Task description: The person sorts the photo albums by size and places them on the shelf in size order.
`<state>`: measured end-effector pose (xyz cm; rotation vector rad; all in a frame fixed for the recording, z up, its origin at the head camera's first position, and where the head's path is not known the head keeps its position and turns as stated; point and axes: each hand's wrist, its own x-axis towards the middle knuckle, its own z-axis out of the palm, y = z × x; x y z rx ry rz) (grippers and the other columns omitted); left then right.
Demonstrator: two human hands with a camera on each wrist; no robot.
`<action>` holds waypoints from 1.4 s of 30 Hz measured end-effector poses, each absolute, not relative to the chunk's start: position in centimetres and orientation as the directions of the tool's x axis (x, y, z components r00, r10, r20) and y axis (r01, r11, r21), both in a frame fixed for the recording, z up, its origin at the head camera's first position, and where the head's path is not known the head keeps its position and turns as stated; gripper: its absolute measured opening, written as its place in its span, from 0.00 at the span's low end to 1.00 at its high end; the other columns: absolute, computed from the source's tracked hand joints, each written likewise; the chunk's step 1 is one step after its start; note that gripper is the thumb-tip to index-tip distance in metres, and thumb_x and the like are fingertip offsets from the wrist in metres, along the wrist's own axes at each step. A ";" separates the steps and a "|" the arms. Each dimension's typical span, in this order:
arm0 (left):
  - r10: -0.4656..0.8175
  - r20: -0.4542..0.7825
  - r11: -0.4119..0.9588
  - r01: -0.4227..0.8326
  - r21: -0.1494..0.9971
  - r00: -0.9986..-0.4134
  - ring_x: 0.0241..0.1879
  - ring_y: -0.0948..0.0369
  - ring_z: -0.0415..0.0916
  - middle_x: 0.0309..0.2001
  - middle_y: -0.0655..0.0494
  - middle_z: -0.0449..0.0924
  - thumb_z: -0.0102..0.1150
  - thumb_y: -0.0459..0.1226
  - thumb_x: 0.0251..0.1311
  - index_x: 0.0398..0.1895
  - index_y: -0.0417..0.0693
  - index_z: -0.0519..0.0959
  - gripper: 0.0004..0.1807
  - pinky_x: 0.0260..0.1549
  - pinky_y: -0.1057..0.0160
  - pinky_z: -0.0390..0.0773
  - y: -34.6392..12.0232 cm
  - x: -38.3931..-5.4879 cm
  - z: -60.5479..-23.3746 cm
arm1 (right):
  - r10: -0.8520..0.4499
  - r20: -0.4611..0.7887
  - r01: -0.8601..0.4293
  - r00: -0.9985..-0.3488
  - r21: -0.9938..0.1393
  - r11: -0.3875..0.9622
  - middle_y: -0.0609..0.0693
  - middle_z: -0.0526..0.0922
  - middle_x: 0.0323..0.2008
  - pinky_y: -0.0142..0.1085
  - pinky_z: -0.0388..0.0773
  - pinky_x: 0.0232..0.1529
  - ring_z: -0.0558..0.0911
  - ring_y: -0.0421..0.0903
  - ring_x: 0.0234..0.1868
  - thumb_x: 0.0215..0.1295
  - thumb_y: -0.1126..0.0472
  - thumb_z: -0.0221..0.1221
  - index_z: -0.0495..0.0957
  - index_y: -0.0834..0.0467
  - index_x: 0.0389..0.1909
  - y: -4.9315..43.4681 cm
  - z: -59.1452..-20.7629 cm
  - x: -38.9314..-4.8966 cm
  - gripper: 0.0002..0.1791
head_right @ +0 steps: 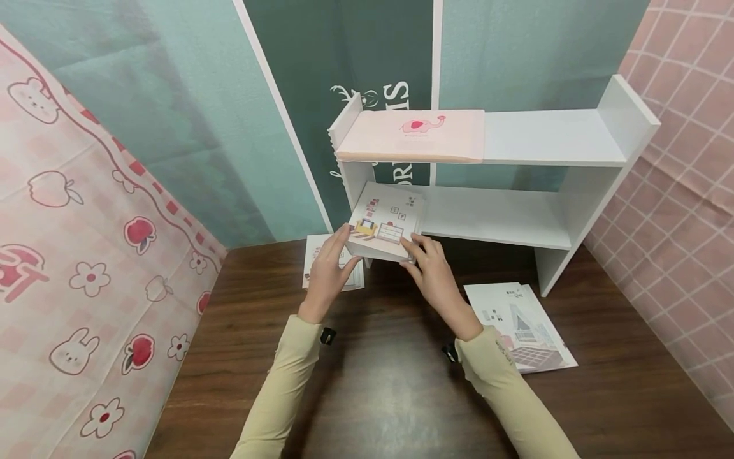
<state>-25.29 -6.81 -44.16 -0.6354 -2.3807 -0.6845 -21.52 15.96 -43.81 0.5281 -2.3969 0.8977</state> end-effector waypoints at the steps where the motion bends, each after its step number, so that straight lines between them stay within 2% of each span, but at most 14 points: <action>1: 0.276 0.637 0.756 0.572 0.318 -0.720 0.64 0.58 0.63 0.66 0.52 0.64 0.67 0.38 0.51 0.68 0.48 0.61 0.40 0.62 0.64 0.63 -6.8 -25.3 -44.2 | -0.171 0.591 -0.515 -0.788 -0.482 0.709 0.61 0.70 0.56 0.52 0.71 0.48 0.68 0.59 0.53 0.54 0.64 0.64 0.73 0.60 0.58 16.0 -43.8 -21.5 0.27; 6: 0.278 0.632 0.764 0.565 0.311 -0.723 0.64 0.58 0.63 0.67 0.52 0.63 0.66 0.38 0.52 0.69 0.48 0.60 0.40 0.62 0.64 0.62 -6.7 -25.4 -44.1 | -0.157 0.590 -0.495 -0.792 -0.470 0.731 0.60 0.71 0.57 0.52 0.72 0.44 0.70 0.58 0.54 0.54 0.63 0.64 0.73 0.58 0.58 16.0 -43.9 -21.6 0.27; 21: 0.279 0.607 0.759 0.558 0.335 -0.744 0.66 0.58 0.61 0.68 0.53 0.62 0.66 0.35 0.51 0.70 0.48 0.58 0.42 0.63 0.62 0.61 -6.7 -25.4 -43.8 | -0.154 0.598 -0.487 -0.786 -0.448 0.750 0.59 0.71 0.58 0.52 0.72 0.46 0.72 0.58 0.53 0.55 0.63 0.64 0.73 0.58 0.58 16.1 -44.0 -21.8 0.27; 30: 0.268 0.589 0.783 0.529 0.328 -0.762 0.66 0.59 0.60 0.68 0.53 0.61 0.62 0.37 0.56 0.71 0.49 0.56 0.39 0.63 0.62 0.61 -6.5 -25.5 -44.1 | -0.139 0.583 -0.458 -0.801 -0.446 0.769 0.59 0.71 0.60 0.52 0.72 0.48 0.72 0.57 0.55 0.56 0.61 0.64 0.72 0.57 0.59 15.9 -44.1 -21.7 0.28; 42: 0.258 0.597 0.794 0.518 0.317 -0.760 0.66 0.58 0.60 0.68 0.53 0.61 0.61 0.37 0.58 0.70 0.46 0.58 0.37 0.64 0.62 0.60 -6.1 -25.6 -43.8 | -0.137 0.582 -0.455 -0.801 -0.444 0.772 0.60 0.69 0.62 0.54 0.68 0.53 0.71 0.59 0.56 0.58 0.62 0.62 0.71 0.58 0.61 15.8 -44.1 -21.9 0.28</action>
